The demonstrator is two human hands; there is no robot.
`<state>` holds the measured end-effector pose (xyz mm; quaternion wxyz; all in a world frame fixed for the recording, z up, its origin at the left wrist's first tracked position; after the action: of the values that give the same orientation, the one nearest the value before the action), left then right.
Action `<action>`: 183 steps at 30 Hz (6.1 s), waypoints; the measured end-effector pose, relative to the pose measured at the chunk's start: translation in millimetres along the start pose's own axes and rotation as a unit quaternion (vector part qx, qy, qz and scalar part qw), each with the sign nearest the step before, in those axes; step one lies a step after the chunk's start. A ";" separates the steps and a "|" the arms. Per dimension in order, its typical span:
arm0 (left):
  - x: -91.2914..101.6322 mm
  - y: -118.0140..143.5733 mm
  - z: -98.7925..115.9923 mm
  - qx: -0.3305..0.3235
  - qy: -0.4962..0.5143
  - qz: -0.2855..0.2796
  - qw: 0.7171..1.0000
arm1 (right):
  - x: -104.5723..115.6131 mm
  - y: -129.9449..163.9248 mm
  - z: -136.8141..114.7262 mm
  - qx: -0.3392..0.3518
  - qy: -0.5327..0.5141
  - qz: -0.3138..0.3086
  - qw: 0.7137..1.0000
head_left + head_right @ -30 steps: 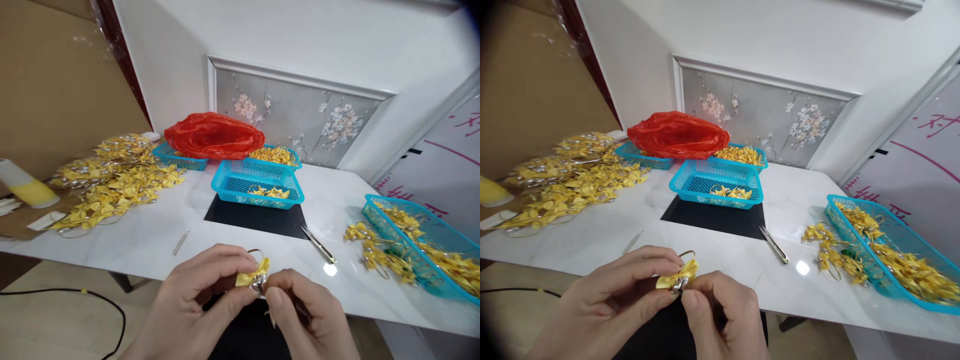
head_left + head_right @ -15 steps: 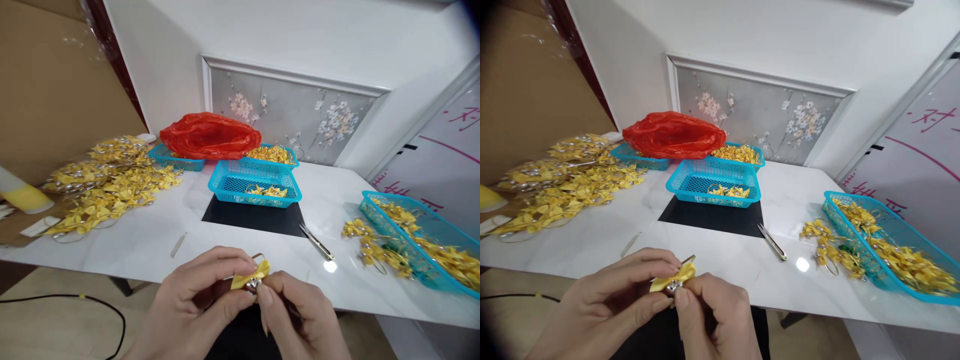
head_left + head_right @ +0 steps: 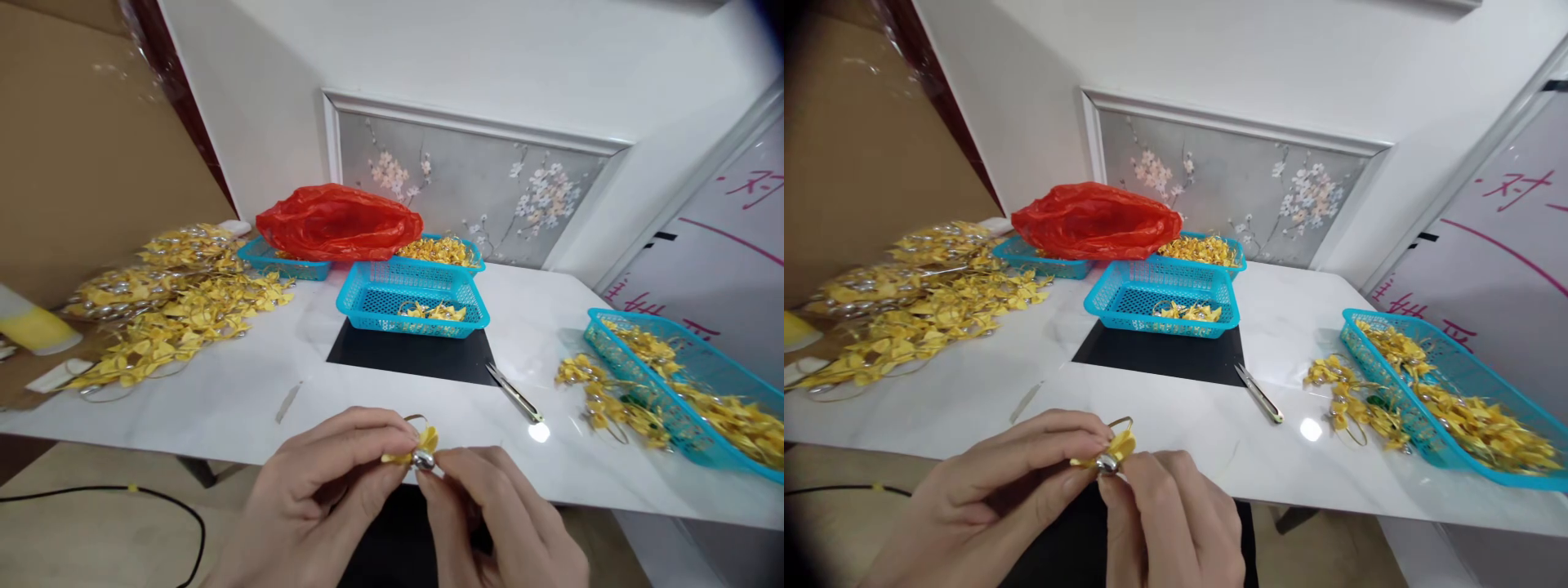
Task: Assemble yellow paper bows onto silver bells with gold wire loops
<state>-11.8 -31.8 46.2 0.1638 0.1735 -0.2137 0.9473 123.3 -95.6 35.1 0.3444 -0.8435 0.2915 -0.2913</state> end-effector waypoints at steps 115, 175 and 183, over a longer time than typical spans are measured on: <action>-9.5 1.7 -50.2 0.382 0.534 0.175 0.734 | -37.0 -27.8 6.2 0.099 -0.095 -0.105 0.985; -6.0 7.0 -46.9 0.289 0.406 0.061 0.865 | -23.2 -18.3 10.8 0.169 -0.009 -0.103 0.980; -7.0 5.4 -44.0 0.274 0.406 0.054 0.870 | -23.1 -17.5 10.9 0.168 -0.010 -0.096 0.981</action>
<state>-19.1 -17.8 4.3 0.1306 -0.2006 0.1305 0.9621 120.7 -64.8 35.1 0.4550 -0.8005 0.1527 -0.3590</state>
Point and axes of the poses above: each hand's wrist, its own y-axis away from the middle knuckle, its own x-axis out of the back of the hand, z = x × y, the point moved 5 cm from there along -y, towards the middle knuckle, and after that the axes turned 5 degrees about -y, right-handed, at the moved point
